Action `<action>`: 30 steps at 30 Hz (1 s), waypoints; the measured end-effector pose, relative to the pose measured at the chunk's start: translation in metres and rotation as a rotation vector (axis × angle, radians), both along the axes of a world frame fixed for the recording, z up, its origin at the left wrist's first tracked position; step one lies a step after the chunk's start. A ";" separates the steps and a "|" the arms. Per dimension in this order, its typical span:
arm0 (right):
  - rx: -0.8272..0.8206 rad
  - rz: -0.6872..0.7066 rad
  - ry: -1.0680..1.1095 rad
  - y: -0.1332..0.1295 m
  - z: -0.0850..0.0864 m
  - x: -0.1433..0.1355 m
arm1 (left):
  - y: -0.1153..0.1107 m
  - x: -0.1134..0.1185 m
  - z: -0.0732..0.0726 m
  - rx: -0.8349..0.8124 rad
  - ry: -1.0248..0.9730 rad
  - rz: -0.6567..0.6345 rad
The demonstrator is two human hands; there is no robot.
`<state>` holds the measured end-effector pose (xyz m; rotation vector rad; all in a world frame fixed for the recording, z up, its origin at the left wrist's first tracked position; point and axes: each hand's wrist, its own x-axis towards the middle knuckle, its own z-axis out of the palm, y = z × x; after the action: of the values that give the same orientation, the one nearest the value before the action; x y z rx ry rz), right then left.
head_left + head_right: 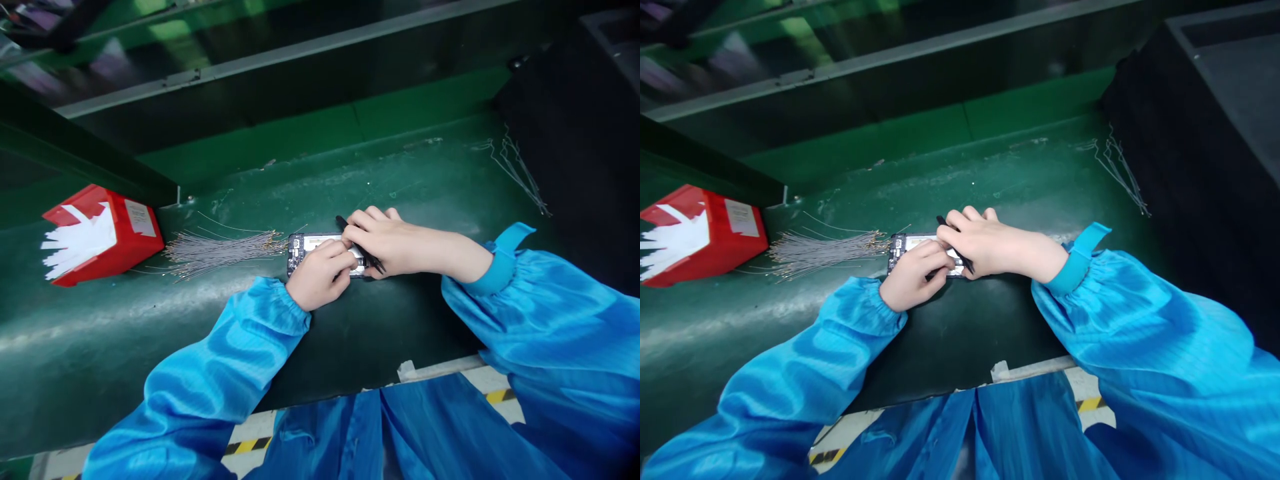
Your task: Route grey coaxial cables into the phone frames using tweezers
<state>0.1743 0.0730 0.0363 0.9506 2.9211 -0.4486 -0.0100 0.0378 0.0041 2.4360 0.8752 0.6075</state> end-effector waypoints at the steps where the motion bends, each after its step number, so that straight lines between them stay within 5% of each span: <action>1: -0.005 -0.014 -0.017 -0.001 0.001 -0.001 | 0.000 0.000 0.001 0.000 -0.004 -0.009; 11: -0.051 -0.138 -0.111 -0.005 0.005 -0.012 | 0.001 -0.002 0.002 0.026 -0.018 -0.129; 18: -0.128 -0.183 0.358 -0.019 -0.018 0.019 | -0.003 -0.005 0.005 0.093 -0.148 -0.016; 22: 0.080 -0.167 0.293 -0.023 -0.029 0.025 | -0.004 -0.006 0.007 0.174 -0.160 0.061; 26: 0.268 -0.183 0.174 0.011 -0.023 0.023 | -0.007 -0.007 0.010 0.211 -0.155 0.101; 30: 0.528 -0.487 0.034 0.052 0.003 0.027 | -0.007 -0.009 0.010 0.241 -0.161 0.097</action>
<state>0.2012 0.1252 0.0391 1.7379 2.8626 0.3338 -0.0189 0.0304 0.0136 2.5204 0.9022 0.9815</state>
